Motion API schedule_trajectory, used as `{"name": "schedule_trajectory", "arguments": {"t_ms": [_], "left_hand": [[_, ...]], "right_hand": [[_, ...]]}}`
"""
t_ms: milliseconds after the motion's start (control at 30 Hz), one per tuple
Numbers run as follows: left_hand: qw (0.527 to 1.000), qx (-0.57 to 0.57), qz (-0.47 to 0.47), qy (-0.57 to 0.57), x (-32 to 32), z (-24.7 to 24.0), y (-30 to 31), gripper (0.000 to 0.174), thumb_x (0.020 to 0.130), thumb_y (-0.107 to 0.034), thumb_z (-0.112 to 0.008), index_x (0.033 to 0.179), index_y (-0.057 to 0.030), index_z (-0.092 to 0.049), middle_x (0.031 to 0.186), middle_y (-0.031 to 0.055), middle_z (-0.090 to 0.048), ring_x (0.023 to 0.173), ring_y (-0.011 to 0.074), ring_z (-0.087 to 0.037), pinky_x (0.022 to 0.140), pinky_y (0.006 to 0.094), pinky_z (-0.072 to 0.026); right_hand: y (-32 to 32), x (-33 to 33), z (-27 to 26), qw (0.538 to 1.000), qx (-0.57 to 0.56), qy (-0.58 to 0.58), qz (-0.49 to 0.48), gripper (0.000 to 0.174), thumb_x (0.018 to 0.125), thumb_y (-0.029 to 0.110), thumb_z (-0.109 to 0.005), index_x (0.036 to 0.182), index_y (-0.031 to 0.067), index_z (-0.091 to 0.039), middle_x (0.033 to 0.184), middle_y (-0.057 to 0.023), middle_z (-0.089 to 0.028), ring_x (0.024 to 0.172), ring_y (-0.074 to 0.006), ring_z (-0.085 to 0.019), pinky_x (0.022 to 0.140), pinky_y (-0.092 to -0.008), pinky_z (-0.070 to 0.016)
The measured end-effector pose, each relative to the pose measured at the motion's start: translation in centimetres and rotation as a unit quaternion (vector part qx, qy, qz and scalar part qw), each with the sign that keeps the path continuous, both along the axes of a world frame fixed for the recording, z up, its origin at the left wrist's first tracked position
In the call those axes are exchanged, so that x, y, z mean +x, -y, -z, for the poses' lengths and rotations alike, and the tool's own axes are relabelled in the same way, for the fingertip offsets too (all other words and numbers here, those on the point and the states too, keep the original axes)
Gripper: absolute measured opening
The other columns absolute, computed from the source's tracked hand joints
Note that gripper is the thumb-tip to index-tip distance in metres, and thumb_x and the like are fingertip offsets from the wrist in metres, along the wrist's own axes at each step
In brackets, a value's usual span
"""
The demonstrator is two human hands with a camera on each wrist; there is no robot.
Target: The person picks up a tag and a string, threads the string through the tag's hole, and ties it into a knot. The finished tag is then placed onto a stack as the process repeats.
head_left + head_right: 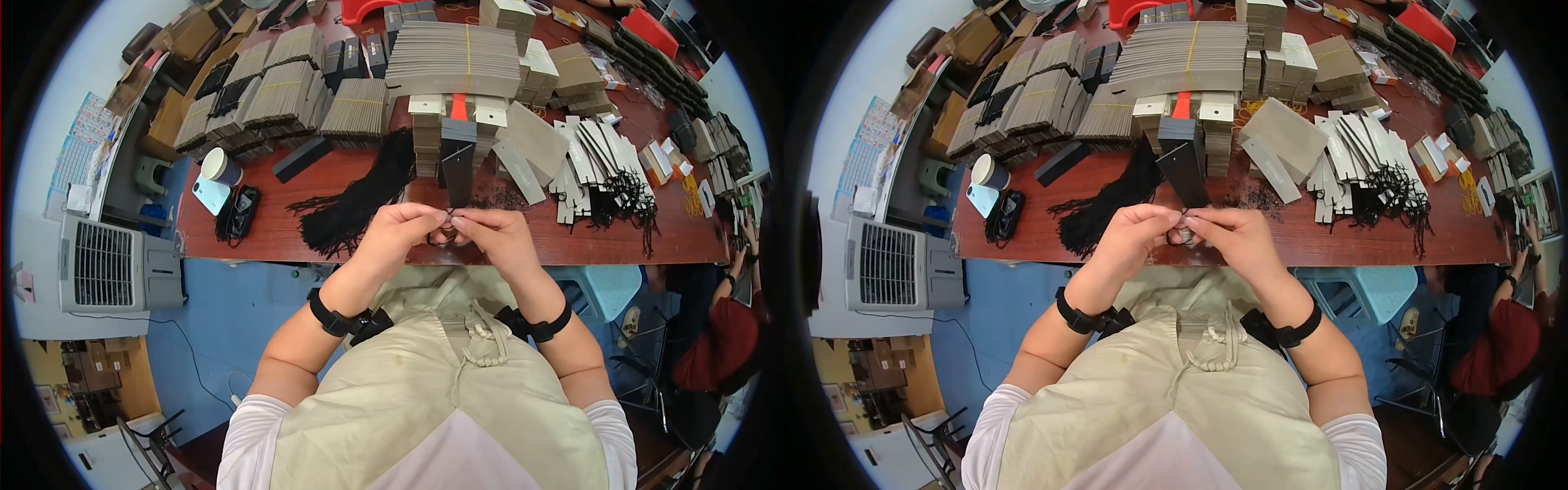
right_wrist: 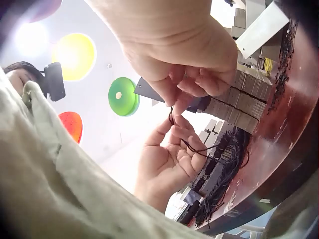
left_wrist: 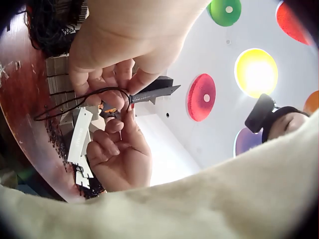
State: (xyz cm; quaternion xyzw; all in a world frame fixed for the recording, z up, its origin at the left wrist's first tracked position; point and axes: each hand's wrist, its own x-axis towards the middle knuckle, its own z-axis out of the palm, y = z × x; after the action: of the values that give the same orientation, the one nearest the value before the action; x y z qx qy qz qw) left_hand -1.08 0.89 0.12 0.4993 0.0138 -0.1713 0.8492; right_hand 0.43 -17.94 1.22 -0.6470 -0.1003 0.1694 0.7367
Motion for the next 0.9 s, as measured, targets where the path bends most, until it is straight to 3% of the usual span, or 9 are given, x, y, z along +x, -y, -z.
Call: {"name": "schedule_trajectory", "arguments": {"t_ms": [133,333,433,633,733,767,800,867,900], "left_hand": [[0.999,0.026,0.028,0.026,-0.1,0.0,0.4,0.014,0.087,-0.010,-0.060,0.093,0.0013,-0.065,0.084,0.0081,-0.066,0.062,0.0080,-0.052,0.056,0.0201,-0.0427],[0.998,0.045,0.038,-0.001,-0.4,-0.1,0.3,0.013,0.088,-0.013,-0.061,0.092,-0.0010,-0.064,0.078,0.0031,-0.064,0.049,0.0016,-0.034,0.043,0.0191,-0.0221],[0.996,0.070,0.054,0.000,-0.3,-0.4,0.0,0.014,0.086,-0.016,-0.063,0.092,-0.0031,-0.065,0.075,-0.0021,-0.060,0.053,0.0004,-0.040,0.046,0.0164,-0.0303],[0.989,0.136,0.016,0.046,-0.4,-0.5,0.9,0.011,0.087,-0.009,-0.061,0.092,0.0002,-0.064,0.083,0.0014,-0.064,0.066,0.0041,-0.054,0.058,0.0178,-0.0421],[0.992,0.121,0.028,0.038,-0.4,-0.4,0.6,0.011,0.087,-0.007,-0.061,0.093,0.0010,-0.064,0.085,0.0013,-0.064,0.078,0.0063,-0.058,0.070,0.0204,-0.0463],[0.991,0.125,0.030,0.031,-0.4,-0.5,0.4,0.011,0.087,-0.007,-0.061,0.093,0.0011,-0.064,0.086,0.0016,-0.064,0.078,0.0063,-0.058,0.070,0.0205,-0.0464],[0.991,0.127,0.032,0.023,-0.4,-0.7,0.3,0.011,0.087,-0.007,-0.061,0.093,0.0011,-0.064,0.086,0.0019,-0.064,0.078,0.0064,-0.058,0.069,0.0207,-0.0464],[0.990,0.132,0.038,0.023,-0.5,-0.6,0.1,0.011,0.086,-0.007,-0.061,0.093,0.0012,-0.064,0.086,0.0022,-0.064,0.078,0.0064,-0.058,0.070,0.0208,-0.0465],[0.990,0.135,0.043,0.029,-0.5,-0.5,0.1,0.011,0.086,-0.007,-0.061,0.093,0.0012,-0.064,0.086,0.0022,-0.064,0.078,0.0065,-0.058,0.070,0.0208,-0.0465]], "right_hand": [[-0.2,0.1,0.3,0.999,0.026,-0.020,-0.017,0.018,0.084,0.009,-0.063,0.098,-0.0019,-0.067,0.075,-0.0043,-0.064,0.056,-0.0042,-0.049,0.047,-0.0170,-0.0321],[0.1,0.3,0.8,0.991,0.089,-0.095,0.010,0.013,0.083,0.009,-0.065,0.093,-0.0003,-0.066,0.072,-0.0029,-0.060,0.053,-0.0052,-0.043,0.047,-0.0188,-0.0315],[-0.1,0.2,0.7,0.991,0.097,-0.093,0.017,0.013,0.082,0.008,-0.066,0.092,0.0004,-0.066,0.071,-0.0026,-0.060,0.054,-0.0061,-0.044,0.048,-0.0192,-0.0322],[0.3,0.5,0.7,0.997,0.037,-0.061,-0.004,0.014,0.083,0.015,-0.067,0.089,0.0017,-0.066,0.070,0.0026,-0.059,0.056,-0.0009,-0.047,0.048,-0.0171,-0.0335],[1.9,1.5,0.7,0.993,-0.104,0.017,0.048,0.016,0.080,0.017,-0.069,0.087,0.0025,-0.066,0.070,-0.0003,-0.060,0.057,-0.0074,-0.052,0.050,-0.0223,-0.0392],[2.9,2.7,1.9,0.934,-0.238,0.238,0.122,0.018,0.076,0.019,-0.071,0.081,0.0024,-0.065,0.073,-0.0073,-0.061,0.063,-0.0200,-0.058,0.056,-0.0299,-0.0444],[3.7,3.1,1.6,0.890,-0.341,0.247,0.174,0.019,0.073,0.018,-0.072,0.074,0.0017,-0.063,0.077,-0.0133,-0.061,0.072,-0.0307,-0.059,0.062,-0.0365,-0.0464],[5.5,3.8,2.0,0.794,-0.494,0.298,0.191,0.017,0.071,0.017,-0.072,0.070,0.0027,-0.062,0.076,-0.0138,-0.060,0.074,-0.0330,-0.058,0.063,-0.0397,-0.0467],[6.0,3.8,2.5,0.797,-0.500,0.287,0.178,0.016,0.070,0.016,-0.072,0.070,0.0032,-0.062,0.075,-0.0134,-0.059,0.074,-0.0331,-0.057,0.064,-0.0403,-0.0465]]}}
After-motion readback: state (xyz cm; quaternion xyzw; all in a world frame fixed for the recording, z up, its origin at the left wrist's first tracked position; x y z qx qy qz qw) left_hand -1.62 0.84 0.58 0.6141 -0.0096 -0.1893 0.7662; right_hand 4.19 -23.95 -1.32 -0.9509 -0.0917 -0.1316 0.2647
